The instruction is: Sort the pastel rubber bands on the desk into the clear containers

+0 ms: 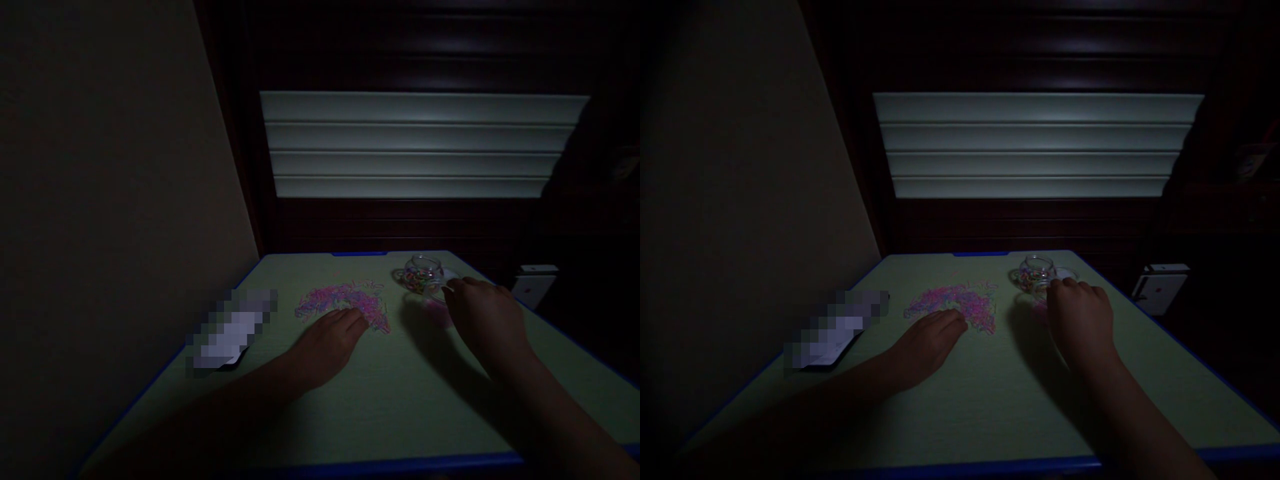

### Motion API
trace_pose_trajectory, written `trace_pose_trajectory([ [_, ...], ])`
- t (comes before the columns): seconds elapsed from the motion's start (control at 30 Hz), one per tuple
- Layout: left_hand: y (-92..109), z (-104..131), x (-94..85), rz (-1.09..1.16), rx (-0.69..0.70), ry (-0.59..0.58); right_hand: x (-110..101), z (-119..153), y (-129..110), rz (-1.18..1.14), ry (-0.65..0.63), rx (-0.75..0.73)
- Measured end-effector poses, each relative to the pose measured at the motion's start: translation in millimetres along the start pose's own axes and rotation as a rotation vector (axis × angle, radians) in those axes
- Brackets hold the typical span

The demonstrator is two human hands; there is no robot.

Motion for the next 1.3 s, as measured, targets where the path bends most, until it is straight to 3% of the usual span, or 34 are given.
trace_pose_trajectory([
  [0.17, 0, 0, 1.1, 0.003, 0.005, -0.011, 0, -1, -4, -0.078, 0.021, -0.019],
  [0.33, 0, -1, 0.5, 0.005, -0.002, -0.038, 4, -2, -24, -0.354, -0.007, -0.119],
  [0.5, -1, -1, 3.1, 0.009, -0.019, -0.061, 5, 2, -55, -0.533, -0.078, -0.309],
  [0.73, -5, -3, 3.8, -0.015, -0.066, -0.103, 9, 12, -81, -0.557, -0.181, -0.543],
  [1.3, -46, 3, -5.2, -0.126, -0.352, -0.090, 9, 14, -79, -0.608, -0.208, -0.542],
])
Point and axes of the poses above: each hand's wrist, its own z-axis away from the middle knuckle, its own x-axis out of the palm, y = z × x, the point moved 8 cm from there along -z, towards the middle knuckle, and after that the axes turned 4 degrees about -x, right-handed, at the moved point
